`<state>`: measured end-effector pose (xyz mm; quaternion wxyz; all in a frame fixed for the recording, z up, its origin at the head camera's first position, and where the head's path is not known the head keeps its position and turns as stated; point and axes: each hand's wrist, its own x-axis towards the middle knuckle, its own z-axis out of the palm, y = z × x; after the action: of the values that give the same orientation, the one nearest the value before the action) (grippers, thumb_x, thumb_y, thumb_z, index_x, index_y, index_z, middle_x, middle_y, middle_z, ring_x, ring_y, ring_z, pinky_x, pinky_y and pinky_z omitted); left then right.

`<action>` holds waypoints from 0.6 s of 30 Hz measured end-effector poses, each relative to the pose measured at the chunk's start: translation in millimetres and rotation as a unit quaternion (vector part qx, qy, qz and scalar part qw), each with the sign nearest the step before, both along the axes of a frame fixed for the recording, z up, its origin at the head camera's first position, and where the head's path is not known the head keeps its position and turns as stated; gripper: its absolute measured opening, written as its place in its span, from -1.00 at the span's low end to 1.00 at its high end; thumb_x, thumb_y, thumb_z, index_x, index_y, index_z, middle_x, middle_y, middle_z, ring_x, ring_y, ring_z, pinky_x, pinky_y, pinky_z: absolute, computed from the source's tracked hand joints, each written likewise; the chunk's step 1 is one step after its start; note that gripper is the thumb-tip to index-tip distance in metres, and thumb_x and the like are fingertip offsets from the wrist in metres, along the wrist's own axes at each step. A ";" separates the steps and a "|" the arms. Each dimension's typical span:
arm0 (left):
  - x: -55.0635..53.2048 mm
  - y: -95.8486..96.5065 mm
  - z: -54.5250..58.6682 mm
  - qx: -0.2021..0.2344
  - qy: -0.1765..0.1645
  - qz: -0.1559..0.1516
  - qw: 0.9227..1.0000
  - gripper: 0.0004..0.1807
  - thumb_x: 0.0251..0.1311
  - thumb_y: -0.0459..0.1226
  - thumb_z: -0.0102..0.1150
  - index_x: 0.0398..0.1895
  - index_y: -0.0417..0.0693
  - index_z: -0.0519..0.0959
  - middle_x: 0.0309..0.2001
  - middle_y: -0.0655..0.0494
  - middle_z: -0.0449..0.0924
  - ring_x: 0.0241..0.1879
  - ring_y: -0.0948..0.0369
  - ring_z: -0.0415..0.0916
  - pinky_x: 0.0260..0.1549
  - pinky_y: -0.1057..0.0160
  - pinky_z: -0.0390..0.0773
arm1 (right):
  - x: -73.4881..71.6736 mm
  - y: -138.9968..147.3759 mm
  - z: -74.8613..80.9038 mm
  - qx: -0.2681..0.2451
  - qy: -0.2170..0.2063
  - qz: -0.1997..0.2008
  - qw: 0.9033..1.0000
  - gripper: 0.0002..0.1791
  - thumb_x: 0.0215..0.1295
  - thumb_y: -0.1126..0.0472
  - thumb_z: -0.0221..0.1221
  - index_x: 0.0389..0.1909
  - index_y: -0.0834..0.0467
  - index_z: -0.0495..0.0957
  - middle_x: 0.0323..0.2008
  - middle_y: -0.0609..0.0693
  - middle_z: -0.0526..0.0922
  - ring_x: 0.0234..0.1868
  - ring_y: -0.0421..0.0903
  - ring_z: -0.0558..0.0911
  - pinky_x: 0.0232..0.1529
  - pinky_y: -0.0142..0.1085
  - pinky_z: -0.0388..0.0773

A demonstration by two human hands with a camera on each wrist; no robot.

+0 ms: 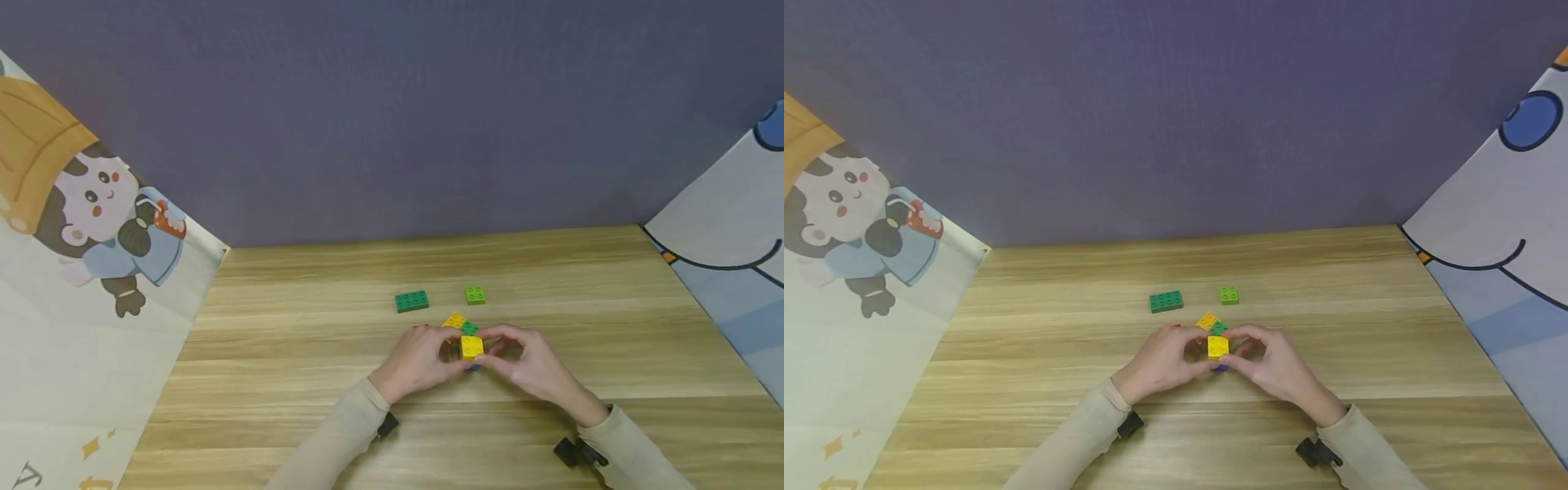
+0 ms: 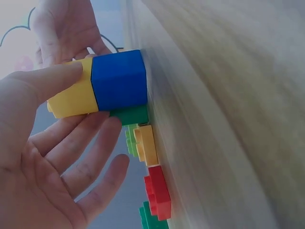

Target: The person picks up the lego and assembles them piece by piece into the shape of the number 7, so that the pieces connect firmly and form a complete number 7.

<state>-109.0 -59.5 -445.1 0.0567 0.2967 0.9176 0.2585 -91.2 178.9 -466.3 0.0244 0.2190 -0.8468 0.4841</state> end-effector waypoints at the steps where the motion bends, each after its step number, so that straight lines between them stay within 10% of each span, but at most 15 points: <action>1: 0.2 0.0 0.3 0.005 0.000 -0.001 1.000 -0.46 0.30 0.08 0.46 0.26 0.06 0.70 -0.40 0.26 0.74 -0.58 0.43 0.26 -0.25 0.43 0.35 | -0.2 -0.3 -0.2 -0.002 -0.001 0.002 1.000 -0.63 0.21 0.26 0.54 0.04 0.11 0.75 -0.15 -0.03 0.85 -0.29 -0.32 0.72 -0.23 -0.34 0.71; 18: 0.7 1.7 0.2 0.051 -0.006 0.000 0.999 -0.53 0.33 0.05 0.45 0.23 0.12 0.72 -0.07 0.21 0.83 -0.47 0.46 0.34 -0.32 0.50 0.42 | 5.8 0.3 6.4 -0.018 -0.084 -0.003 0.996 -0.59 0.31 0.18 0.48 0.16 0.10 0.70 -0.04 0.06 0.81 -0.26 -0.28 0.73 -0.29 -0.36 0.69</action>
<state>-108.3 -57.8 -444.9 0.0469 0.2978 0.9029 0.3063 -85.4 179.3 -460.0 -0.0419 0.1745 -0.8376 0.5160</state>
